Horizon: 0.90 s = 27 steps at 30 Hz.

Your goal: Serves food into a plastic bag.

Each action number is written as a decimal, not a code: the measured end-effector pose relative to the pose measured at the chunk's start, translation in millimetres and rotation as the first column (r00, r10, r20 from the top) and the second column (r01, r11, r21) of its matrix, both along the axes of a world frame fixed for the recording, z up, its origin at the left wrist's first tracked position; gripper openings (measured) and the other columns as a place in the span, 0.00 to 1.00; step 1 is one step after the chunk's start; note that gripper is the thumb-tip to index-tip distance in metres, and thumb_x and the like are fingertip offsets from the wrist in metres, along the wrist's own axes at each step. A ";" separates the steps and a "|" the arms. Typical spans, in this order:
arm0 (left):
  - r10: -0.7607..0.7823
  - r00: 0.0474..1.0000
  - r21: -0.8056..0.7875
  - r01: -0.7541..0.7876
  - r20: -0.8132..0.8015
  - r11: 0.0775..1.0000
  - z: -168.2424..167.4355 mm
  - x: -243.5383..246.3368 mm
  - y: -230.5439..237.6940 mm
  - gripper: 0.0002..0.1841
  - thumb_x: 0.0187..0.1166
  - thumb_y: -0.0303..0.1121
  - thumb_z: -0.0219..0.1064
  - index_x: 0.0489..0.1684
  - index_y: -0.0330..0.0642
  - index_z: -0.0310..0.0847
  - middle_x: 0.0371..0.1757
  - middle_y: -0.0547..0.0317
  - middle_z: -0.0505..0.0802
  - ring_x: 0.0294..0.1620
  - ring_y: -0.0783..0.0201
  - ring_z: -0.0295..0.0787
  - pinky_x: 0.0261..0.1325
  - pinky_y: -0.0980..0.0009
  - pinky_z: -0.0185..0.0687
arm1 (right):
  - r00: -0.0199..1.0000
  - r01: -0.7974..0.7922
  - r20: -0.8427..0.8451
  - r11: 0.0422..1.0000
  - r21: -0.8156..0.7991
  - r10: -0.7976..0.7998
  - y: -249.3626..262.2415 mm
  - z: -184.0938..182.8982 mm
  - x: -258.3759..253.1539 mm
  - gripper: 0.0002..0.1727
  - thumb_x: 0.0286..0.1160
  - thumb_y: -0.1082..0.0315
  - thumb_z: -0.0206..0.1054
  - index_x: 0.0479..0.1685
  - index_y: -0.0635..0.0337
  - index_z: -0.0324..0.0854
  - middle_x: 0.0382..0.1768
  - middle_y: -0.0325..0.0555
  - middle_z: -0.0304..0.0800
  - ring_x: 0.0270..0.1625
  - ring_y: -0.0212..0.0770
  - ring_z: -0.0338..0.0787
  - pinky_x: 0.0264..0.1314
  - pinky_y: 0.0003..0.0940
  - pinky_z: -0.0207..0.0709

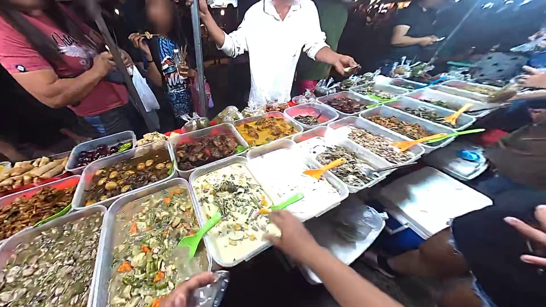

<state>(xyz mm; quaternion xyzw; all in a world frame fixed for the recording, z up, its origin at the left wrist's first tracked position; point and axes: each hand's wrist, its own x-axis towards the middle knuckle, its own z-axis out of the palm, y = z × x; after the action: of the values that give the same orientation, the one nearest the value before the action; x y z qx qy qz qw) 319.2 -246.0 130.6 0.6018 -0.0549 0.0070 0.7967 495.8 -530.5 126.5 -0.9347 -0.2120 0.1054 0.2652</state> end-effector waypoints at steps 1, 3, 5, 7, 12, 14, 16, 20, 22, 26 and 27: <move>0.027 1.000 0.032 -0.027 0.011 0.999 5.6 12.0 12.1 0.31 0.85 0.64 0.53 0.66 0.49 0.88 0.61 0.64 0.94 0.41 0.76 0.91 0.37 0.79 0.86 | 0.995 0.058 0.092 0.992 -0.112 -0.047 -10.0 -3.8 34.7 0.30 0.73 0.54 0.76 0.73 0.58 0.83 0.77 0.65 0.78 0.82 0.70 0.72 0.80 0.74 0.62; 0.068 0.997 0.070 -0.070 0.031 0.995 14.7 31.1 28.3 0.25 0.87 0.56 0.57 0.65 0.51 0.88 0.55 0.67 0.96 0.42 0.78 0.91 0.40 0.80 0.85 | 0.992 0.105 0.104 0.949 -0.297 -0.077 -34.6 -18.8 87.5 0.30 0.70 0.58 0.79 0.73 0.56 0.83 0.80 0.68 0.74 0.85 0.77 0.65 0.80 0.85 0.50; 0.127 0.992 0.078 -0.129 0.026 0.989 17.6 42.3 36.9 0.17 0.85 0.47 0.64 0.63 0.54 0.90 0.50 0.69 0.98 0.44 0.77 0.93 0.46 0.80 0.88 | 0.994 0.060 -0.047 0.860 -0.507 -0.097 -46.6 -32.8 110.4 0.27 0.73 0.56 0.77 0.71 0.55 0.84 0.70 0.69 0.83 0.76 0.78 0.75 0.71 0.84 0.63; 0.174 0.984 0.065 -0.175 0.026 0.982 12.4 50.1 45.0 0.16 0.80 0.42 0.70 0.64 0.57 0.90 0.50 0.71 0.97 0.48 0.76 0.93 0.53 0.78 0.88 | 0.973 -0.025 -0.191 0.772 -0.635 -0.126 -35.5 -31.2 114.9 0.21 0.80 0.57 0.69 0.66 0.57 0.86 0.64 0.66 0.87 0.71 0.72 0.81 0.65 0.74 0.75; 0.266 0.962 -0.028 -0.268 -0.055 0.963 -11.2 53.7 52.0 0.27 0.70 0.20 0.72 0.70 0.50 0.84 0.44 0.75 0.91 0.36 0.77 0.86 0.37 0.79 0.86 | 0.937 0.064 -0.281 0.895 -0.442 -0.206 3.7 -38.0 94.9 0.21 0.81 0.57 0.67 0.70 0.50 0.86 0.64 0.61 0.89 0.69 0.66 0.86 0.68 0.70 0.75; 0.343 0.932 -0.048 -0.350 -0.112 0.935 -10.2 58.2 45.6 0.27 0.68 0.14 0.62 0.66 0.48 0.86 0.40 0.75 0.91 0.30 0.79 0.83 0.32 0.81 0.82 | 0.911 0.129 -0.343 0.948 -0.292 -0.230 10.6 -63.3 93.1 0.23 0.80 0.56 0.69 0.73 0.44 0.85 0.67 0.53 0.90 0.70 0.60 0.87 0.72 0.68 0.75; 0.396 0.905 -0.064 -0.409 -0.156 0.910 -3.7 70.0 41.0 0.25 0.72 0.14 0.54 0.62 0.47 0.86 0.38 0.73 0.92 0.24 0.80 0.80 0.26 0.82 0.78 | 0.893 0.180 -0.383 0.967 -0.182 -0.238 15.2 -82.1 94.0 0.23 0.79 0.55 0.70 0.74 0.42 0.85 0.68 0.48 0.90 0.71 0.56 0.87 0.74 0.65 0.74; 0.386 0.891 -0.129 -0.423 -0.239 0.897 9.2 103.1 36.5 0.22 0.78 0.20 0.47 0.63 0.43 0.84 0.36 0.67 0.92 0.23 0.73 0.85 0.26 0.75 0.86 | 0.864 0.275 -0.433 0.961 -0.021 -0.257 2.9 -91.9 85.6 0.23 0.76 0.57 0.73 0.71 0.44 0.87 0.67 0.47 0.91 0.72 0.52 0.87 0.77 0.61 0.74; 0.346 0.907 -0.158 -0.388 -0.241 0.908 8.5 127.9 33.8 0.21 0.81 0.29 0.53 0.70 0.42 0.81 0.39 0.64 0.93 0.27 0.67 0.90 0.30 0.69 0.92 | 0.864 0.306 -0.433 0.951 0.044 -0.258 -5.7 -87.5 85.5 0.23 0.75 0.58 0.74 0.70 0.45 0.88 0.65 0.46 0.92 0.70 0.49 0.89 0.75 0.59 0.76; 0.231 0.935 -0.126 -0.272 -0.269 0.954 9.2 175.3 18.7 0.33 0.83 0.50 0.59 0.84 0.40 0.65 0.61 0.49 0.91 0.31 0.59 0.93 0.32 0.66 0.92 | 0.870 0.355 -0.433 0.908 0.223 -0.234 -22.3 -68.1 98.4 0.22 0.74 0.61 0.75 0.69 0.49 0.88 0.62 0.47 0.93 0.63 0.45 0.92 0.71 0.54 0.81; 0.201 0.942 -0.118 -0.239 -0.269 0.964 9.2 186.9 13.4 0.37 0.81 0.54 0.60 0.86 0.41 0.62 0.67 0.47 0.89 0.31 0.59 0.93 0.31 0.67 0.91 | 0.880 0.348 -0.419 0.902 0.254 -0.222 -26.5 -58.3 106.0 0.22 0.74 0.61 0.75 0.69 0.49 0.88 0.61 0.47 0.93 0.63 0.44 0.92 0.71 0.53 0.81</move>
<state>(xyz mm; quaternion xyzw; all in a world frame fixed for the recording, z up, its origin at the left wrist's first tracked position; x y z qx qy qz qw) 506.1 -232.6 139.7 0.5388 0.1164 0.0229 0.8340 601.8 -557.0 68.2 -0.8613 -0.0291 0.2080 0.4627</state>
